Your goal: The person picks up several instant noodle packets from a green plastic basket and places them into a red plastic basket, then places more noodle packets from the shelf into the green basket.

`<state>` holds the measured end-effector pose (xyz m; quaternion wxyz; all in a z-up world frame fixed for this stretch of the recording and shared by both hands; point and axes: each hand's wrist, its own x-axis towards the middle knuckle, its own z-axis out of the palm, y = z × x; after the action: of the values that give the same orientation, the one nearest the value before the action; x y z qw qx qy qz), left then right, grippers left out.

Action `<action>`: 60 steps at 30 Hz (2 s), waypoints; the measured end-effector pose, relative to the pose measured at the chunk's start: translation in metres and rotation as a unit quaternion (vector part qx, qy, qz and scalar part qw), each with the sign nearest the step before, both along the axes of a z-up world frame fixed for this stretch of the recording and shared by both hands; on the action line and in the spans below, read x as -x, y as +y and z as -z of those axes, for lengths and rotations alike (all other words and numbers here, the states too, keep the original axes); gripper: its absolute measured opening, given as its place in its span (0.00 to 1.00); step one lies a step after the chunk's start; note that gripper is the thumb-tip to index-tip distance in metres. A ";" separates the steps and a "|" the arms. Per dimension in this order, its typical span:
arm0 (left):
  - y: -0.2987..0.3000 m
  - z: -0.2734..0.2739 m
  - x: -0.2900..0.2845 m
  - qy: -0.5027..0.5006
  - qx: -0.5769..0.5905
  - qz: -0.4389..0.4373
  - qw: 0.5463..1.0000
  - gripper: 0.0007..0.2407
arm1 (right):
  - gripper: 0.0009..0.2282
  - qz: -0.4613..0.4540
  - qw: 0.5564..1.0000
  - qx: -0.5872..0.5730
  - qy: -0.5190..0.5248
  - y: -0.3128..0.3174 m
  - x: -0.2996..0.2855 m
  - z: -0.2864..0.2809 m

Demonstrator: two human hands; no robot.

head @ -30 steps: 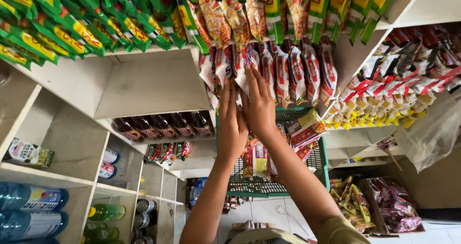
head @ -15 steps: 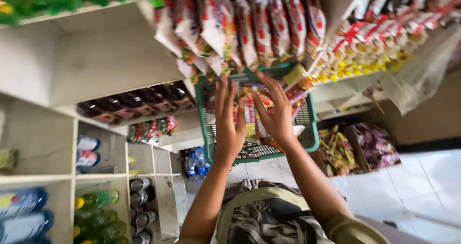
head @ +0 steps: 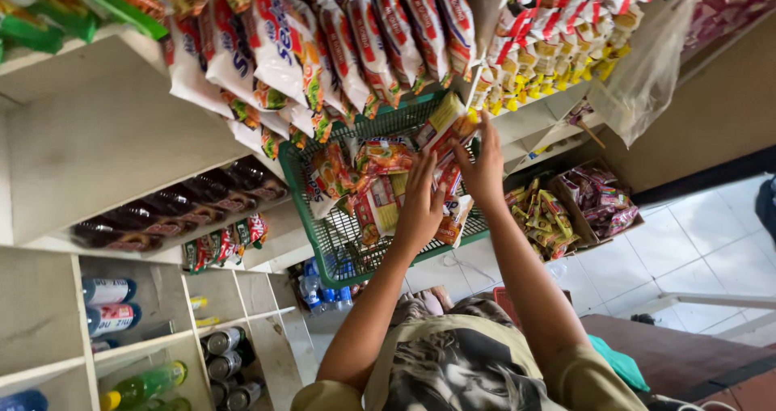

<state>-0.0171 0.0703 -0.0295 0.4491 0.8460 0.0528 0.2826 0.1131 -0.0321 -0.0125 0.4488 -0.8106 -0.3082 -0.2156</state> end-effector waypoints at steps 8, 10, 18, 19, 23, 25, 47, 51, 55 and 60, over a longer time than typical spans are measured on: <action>0.013 -0.007 0.026 0.021 0.227 0.054 0.972 0.26 | 0.09 -0.023 0.996 -0.064 0.056 -0.014 0.073 -0.019; 0.018 -0.015 0.032 0.064 0.327 0.028 0.942 0.28 | 0.10 -0.045 0.998 -0.034 0.026 -0.016 0.093 -0.022; 0.017 -0.027 0.043 0.036 0.447 0.020 0.893 0.19 | 0.16 -0.199 0.971 0.099 -0.091 -0.029 0.119 -0.034; 0.018 -0.023 0.043 0.041 0.446 -0.019 0.894 0.17 | 0.17 -0.212 0.968 0.107 -0.084 -0.033 0.121 -0.038; 0.030 -0.008 0.042 0.029 0.442 -0.006 0.897 0.14 | 0.12 -0.264 0.963 0.021 0.056 -0.046 0.135 -0.055; 0.029 -0.007 0.041 -0.011 0.452 0.019 0.892 0.11 | 0.15 -0.235 0.968 0.011 0.083 -0.052 0.141 -0.064; -0.068 -0.011 -0.010 0.180 0.541 0.293 0.768 0.18 | 0.22 0.012 0.849 -0.332 0.411 -0.201 0.137 -0.044; -0.077 -0.021 -0.014 0.238 0.526 0.289 0.764 0.19 | 0.17 0.053 0.810 -0.387 0.437 -0.220 0.143 -0.035; -0.082 -0.026 -0.015 0.243 0.495 0.304 0.777 0.20 | 0.10 0.077 0.792 -0.406 0.449 -0.230 0.149 -0.025; -0.083 -0.034 -0.015 0.249 0.467 0.309 0.790 0.21 | 0.09 0.071 0.787 -0.430 0.436 -0.229 0.151 -0.028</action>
<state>-0.0019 -0.0132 0.0046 0.8241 0.5454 0.0244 -0.1511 -0.0376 -0.2610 0.0157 0.8208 -0.5614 0.1037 0.0194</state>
